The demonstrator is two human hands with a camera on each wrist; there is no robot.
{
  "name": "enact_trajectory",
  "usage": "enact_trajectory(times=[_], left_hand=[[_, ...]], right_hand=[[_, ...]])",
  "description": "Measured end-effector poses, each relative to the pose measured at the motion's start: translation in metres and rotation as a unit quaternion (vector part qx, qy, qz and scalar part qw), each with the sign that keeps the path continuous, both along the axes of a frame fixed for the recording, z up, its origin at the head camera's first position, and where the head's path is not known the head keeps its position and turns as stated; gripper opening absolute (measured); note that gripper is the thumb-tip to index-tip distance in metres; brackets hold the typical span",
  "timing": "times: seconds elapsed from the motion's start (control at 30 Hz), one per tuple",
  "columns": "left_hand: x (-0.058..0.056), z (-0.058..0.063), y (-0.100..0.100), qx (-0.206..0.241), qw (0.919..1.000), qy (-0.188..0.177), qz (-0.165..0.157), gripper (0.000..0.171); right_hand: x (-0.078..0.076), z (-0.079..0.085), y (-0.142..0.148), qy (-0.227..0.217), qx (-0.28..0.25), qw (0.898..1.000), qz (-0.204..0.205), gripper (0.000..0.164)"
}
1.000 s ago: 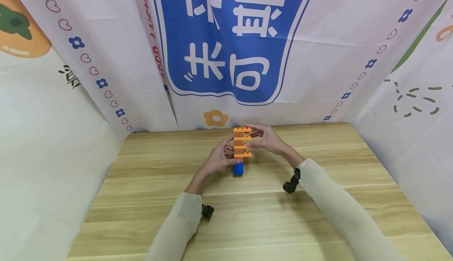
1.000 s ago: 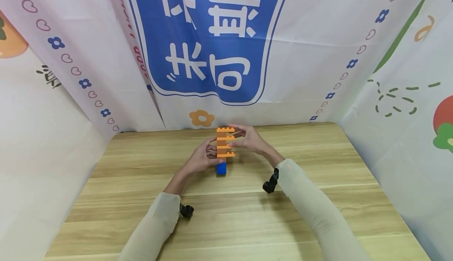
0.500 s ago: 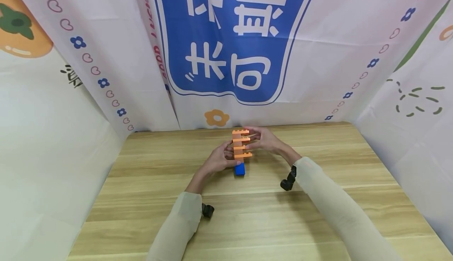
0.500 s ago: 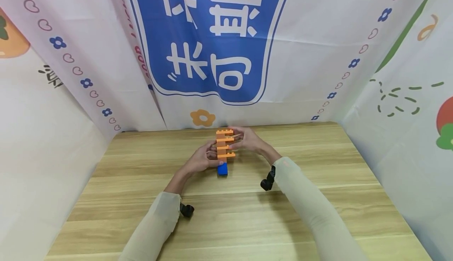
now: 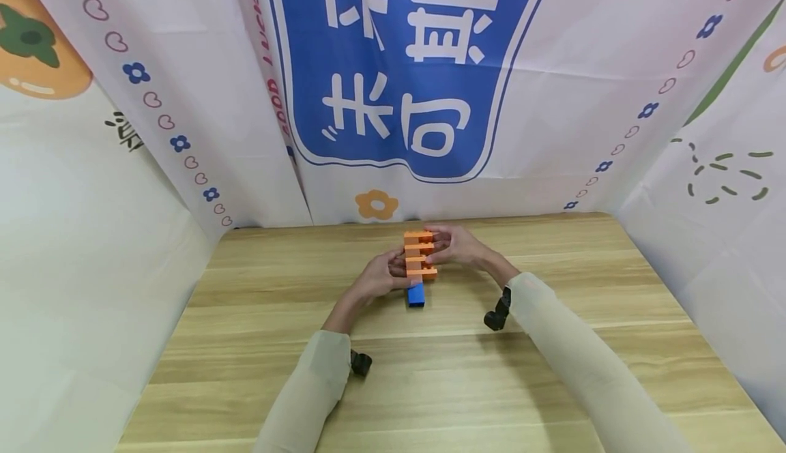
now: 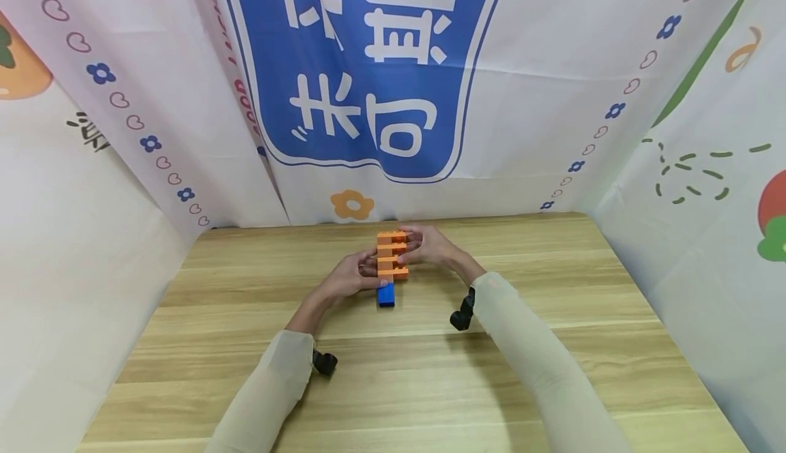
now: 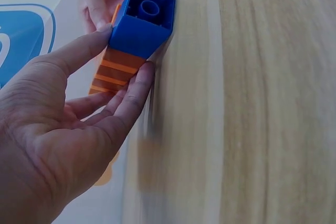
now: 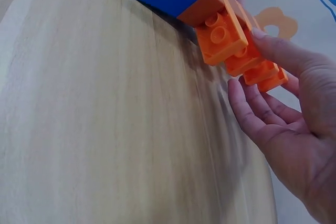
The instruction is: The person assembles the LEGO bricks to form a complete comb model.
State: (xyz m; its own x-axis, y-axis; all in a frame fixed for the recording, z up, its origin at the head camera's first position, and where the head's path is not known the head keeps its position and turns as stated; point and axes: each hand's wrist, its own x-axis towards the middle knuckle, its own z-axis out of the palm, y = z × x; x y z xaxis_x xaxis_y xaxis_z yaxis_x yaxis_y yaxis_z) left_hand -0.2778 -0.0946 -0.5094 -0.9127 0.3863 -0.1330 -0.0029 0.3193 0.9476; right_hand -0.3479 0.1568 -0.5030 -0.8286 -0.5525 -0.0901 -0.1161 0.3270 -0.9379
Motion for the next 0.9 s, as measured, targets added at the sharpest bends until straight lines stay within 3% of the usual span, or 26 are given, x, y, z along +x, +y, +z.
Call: enact_trajectory(times=[0.17, 0.9], left_hand=[[0.0000, -0.0015, -0.0019, 0.009, 0.9998, -0.007, -0.016, 0.078], [-0.0027, 0.0056, 0.0003, -0.022, 0.9995, -0.020, 0.009, 0.063]], right_hand=[[-0.0003, -0.0048, -0.0003, -0.015, 0.009, 1.000, -0.008, 0.087], [-0.0002, -0.0047, -0.0061, 0.038, 0.072, 0.996, -0.024, 0.079]])
